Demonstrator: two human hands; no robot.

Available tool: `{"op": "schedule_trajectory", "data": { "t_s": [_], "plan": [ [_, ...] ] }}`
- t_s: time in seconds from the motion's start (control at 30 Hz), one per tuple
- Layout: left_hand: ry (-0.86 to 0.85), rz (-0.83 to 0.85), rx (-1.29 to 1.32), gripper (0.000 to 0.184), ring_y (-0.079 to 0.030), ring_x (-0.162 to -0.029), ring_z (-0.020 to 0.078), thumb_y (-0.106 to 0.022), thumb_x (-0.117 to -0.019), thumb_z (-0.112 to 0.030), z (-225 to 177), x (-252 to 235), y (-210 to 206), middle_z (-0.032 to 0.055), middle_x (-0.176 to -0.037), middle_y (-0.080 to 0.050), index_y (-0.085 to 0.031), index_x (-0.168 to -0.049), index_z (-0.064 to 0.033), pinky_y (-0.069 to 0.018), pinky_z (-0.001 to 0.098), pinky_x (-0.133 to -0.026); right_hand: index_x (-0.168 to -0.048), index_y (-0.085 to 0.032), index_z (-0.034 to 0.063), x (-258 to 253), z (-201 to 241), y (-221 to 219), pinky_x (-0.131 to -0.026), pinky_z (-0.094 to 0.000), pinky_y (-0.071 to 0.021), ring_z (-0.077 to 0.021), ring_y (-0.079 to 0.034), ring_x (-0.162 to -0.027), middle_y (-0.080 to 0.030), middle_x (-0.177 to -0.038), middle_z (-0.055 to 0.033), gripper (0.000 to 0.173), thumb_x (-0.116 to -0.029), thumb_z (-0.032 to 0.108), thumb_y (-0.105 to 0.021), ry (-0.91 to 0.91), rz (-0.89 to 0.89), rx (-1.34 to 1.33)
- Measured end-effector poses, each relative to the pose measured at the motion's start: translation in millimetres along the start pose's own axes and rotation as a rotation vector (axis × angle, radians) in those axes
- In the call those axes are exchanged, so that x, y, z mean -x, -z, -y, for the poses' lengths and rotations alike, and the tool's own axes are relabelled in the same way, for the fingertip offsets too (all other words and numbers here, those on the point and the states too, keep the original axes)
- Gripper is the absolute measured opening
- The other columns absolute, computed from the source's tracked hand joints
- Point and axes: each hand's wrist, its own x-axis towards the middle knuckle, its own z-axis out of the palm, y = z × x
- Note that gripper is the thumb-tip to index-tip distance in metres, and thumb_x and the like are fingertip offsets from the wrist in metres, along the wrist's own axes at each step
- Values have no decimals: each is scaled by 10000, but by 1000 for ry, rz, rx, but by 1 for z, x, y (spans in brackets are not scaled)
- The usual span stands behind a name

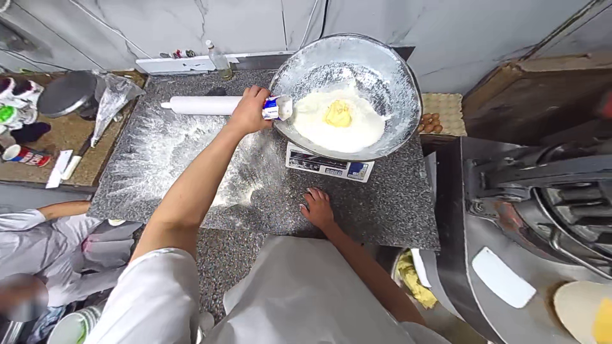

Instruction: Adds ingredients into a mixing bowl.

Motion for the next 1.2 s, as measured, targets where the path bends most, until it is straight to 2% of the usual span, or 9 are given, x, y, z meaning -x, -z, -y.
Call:
{"op": "schedule_trajectory", "data": {
  "t_s": [0.2, 0.3, 0.43, 1.2],
  "plan": [
    [-17, 30, -65, 850, -497, -1325, 453, -910, -668, -302, -7, -29, 0, 234, -1396, -547, -548, -1400, -68, -454, 591, -1086, -1323, -661, 206, 1, -1, -2, -1162, -568, -364, -313, -453, -1443, -535, -1520, -87, 504, -970, 529, -502, -8, 14, -7],
    [0, 102, -115, 850, -456, -1361, 477, -923, -657, -270, -11, -44, -4, 240, -1428, -518, -550, -1393, -66, -471, 618, -1063, -1319, -663, 205, 2, 0, -2, -1164, -560, -363, -305, -453, -1444, -536, -1519, -84, 503, -970, 525, -494, -11, 10, -6],
    [20, 150, -150, 860, -456, -1361, 476, -925, -642, -255, -17, -57, -5, 242, -1422, -515, -548, -1393, -72, -494, 620, -1034, -1317, -662, 208, 1, 0, -2, -1161, -557, -368, -303, -453, -1444, -537, -1519, -79, 501, -968, 523, -489, -12, 8, -11],
    [31, 122, -184, 851, -442, -1374, 482, -920, -643, -239, -22, -63, -5, 242, -1445, -499, -549, -1389, -67, -500, 625, -1022, -1311, -663, 202, -1, -1, 2, -1143, -570, -384, -307, -458, -1439, -535, -1521, -80, 485, -981, 515, -494, -23, 18, -19]
  ]
}}
